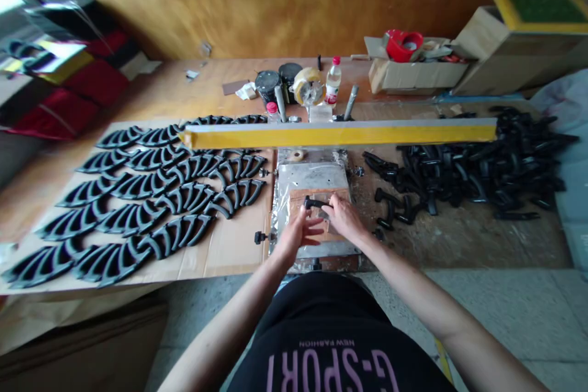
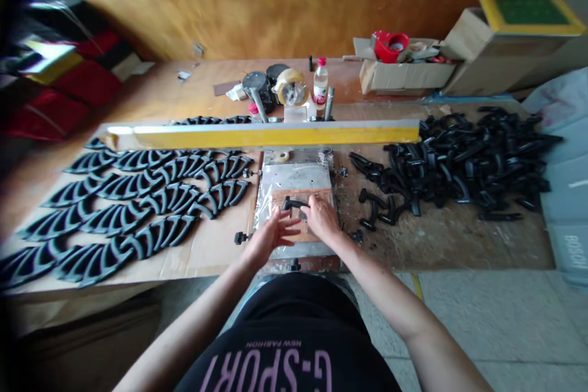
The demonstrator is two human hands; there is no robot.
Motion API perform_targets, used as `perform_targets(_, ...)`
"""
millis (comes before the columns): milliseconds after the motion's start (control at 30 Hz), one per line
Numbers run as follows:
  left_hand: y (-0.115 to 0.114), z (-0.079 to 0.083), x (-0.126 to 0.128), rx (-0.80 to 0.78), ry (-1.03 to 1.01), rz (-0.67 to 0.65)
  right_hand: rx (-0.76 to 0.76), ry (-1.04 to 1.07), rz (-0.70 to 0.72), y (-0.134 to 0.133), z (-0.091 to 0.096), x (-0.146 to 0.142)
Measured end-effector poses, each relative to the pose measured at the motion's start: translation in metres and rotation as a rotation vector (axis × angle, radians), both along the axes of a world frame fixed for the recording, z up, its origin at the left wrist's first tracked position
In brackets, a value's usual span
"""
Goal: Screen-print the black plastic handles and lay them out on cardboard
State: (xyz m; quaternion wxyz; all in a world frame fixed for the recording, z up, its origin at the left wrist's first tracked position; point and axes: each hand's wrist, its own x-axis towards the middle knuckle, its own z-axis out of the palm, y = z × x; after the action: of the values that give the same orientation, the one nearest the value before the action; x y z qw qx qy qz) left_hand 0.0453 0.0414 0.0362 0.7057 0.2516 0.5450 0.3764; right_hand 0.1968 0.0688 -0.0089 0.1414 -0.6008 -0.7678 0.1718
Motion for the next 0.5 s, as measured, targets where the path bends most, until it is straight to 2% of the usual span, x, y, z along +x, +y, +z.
perform_targets(33,-0.012,-0.013,0.006,-0.048,-0.037,-0.007,0.03,0.048,0.052,-0.007,0.004,-0.006)
perform_targets(100,-0.026,-0.028,0.004,-0.06,-0.039,0.061,0.081,0.152,0.244,-0.012,0.009,-0.008)
perform_targets(133,-0.027,-0.031,-0.005,-0.039,0.008,0.091,0.091,0.189,0.315,-0.01,0.009,0.0)
perform_targets(167,-0.025,-0.032,-0.018,-0.009,0.093,0.108,0.095,0.196,0.324,-0.005,0.007,0.013)
perform_targets(200,-0.021,-0.033,-0.037,0.026,0.215,0.107,0.096,0.168,0.269,0.004,0.003,0.031)
perform_targets(267,-0.011,-0.035,-0.08,0.09,0.541,0.071,0.109,-0.002,-0.006,0.026,-0.01,0.078)
perform_targets(367,-0.006,-0.049,-0.137,0.01,0.986,-0.047,-0.074,-0.296,-0.297,0.054,-0.036,0.145)
perform_targets(433,-0.011,-0.063,-0.156,-0.073,1.064,-0.117,-0.182,-0.37,-0.365,0.06,-0.051,0.171)
perform_targets(500,-0.016,-0.074,-0.161,-0.069,1.021,-0.128,-0.195,-0.383,-0.353,0.058,-0.061,0.181)
